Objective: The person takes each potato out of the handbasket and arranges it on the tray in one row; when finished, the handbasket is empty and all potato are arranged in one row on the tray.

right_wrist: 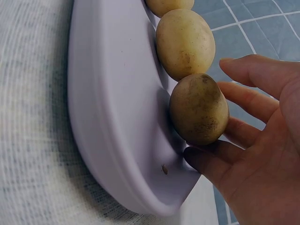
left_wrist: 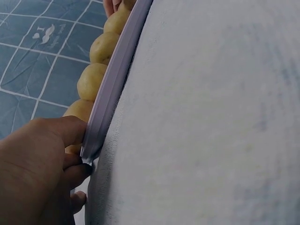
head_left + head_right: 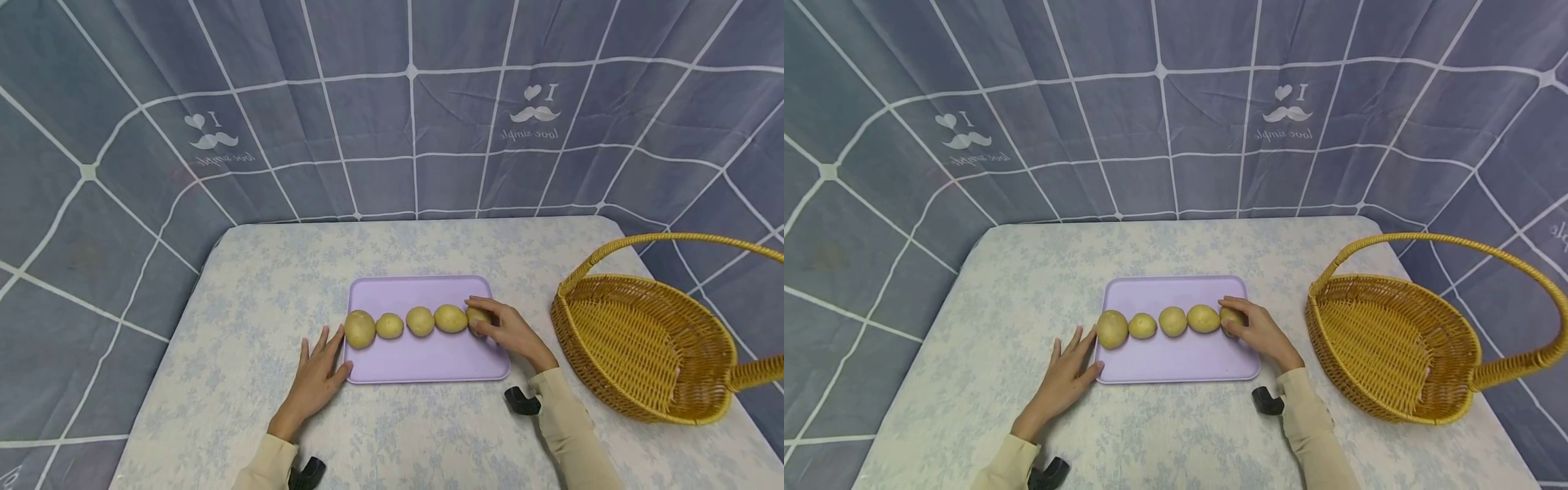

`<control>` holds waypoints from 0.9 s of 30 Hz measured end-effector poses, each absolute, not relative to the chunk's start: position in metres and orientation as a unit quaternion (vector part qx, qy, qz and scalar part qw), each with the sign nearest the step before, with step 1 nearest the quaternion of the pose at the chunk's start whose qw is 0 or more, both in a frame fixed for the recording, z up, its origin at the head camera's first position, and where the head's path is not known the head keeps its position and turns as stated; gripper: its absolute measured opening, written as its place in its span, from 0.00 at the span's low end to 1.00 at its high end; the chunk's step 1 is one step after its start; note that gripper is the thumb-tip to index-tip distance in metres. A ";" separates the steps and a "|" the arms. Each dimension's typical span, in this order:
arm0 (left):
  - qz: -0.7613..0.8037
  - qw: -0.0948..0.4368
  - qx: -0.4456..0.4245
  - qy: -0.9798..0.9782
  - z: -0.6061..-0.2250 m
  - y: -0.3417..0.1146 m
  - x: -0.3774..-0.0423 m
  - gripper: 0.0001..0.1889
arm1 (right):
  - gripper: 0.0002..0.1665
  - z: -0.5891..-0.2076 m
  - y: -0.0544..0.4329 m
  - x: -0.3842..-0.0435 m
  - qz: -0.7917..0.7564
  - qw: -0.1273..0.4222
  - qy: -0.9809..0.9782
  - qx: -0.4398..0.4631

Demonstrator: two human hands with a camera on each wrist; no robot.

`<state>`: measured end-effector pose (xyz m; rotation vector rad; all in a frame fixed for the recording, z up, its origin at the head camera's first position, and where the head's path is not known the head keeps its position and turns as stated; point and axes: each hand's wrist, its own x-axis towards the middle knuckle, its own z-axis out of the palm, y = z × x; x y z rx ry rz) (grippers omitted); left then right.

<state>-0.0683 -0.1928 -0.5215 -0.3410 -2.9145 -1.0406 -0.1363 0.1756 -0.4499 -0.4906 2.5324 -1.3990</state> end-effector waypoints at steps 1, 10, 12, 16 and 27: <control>-0.334 0.014 -0.109 -0.936 -0.521 -0.193 -0.068 0.36 | 0.27 -0.450 0.175 -0.136 -0.474 0.103 0.858 -0.166; -0.339 0.023 -0.109 -0.934 -0.520 -0.194 -0.067 0.37 | 0.26 -0.449 0.174 -0.135 -0.476 0.103 0.857 -0.168; -0.340 0.026 -0.110 -0.934 -0.520 -0.194 -0.066 0.37 | 0.26 -0.449 0.173 -0.135 -0.477 0.102 0.856 -0.170; -0.338 0.029 -0.109 -0.934 -0.519 -0.195 -0.066 0.36 | 0.26 -0.460 0.177 -0.140 -0.481 0.099 0.854 -0.173; -0.331 0.026 -0.123 -0.935 -0.507 -0.205 -0.070 0.29 | 0.28 -0.481 0.189 -0.152 -0.460 0.067 0.863 -0.199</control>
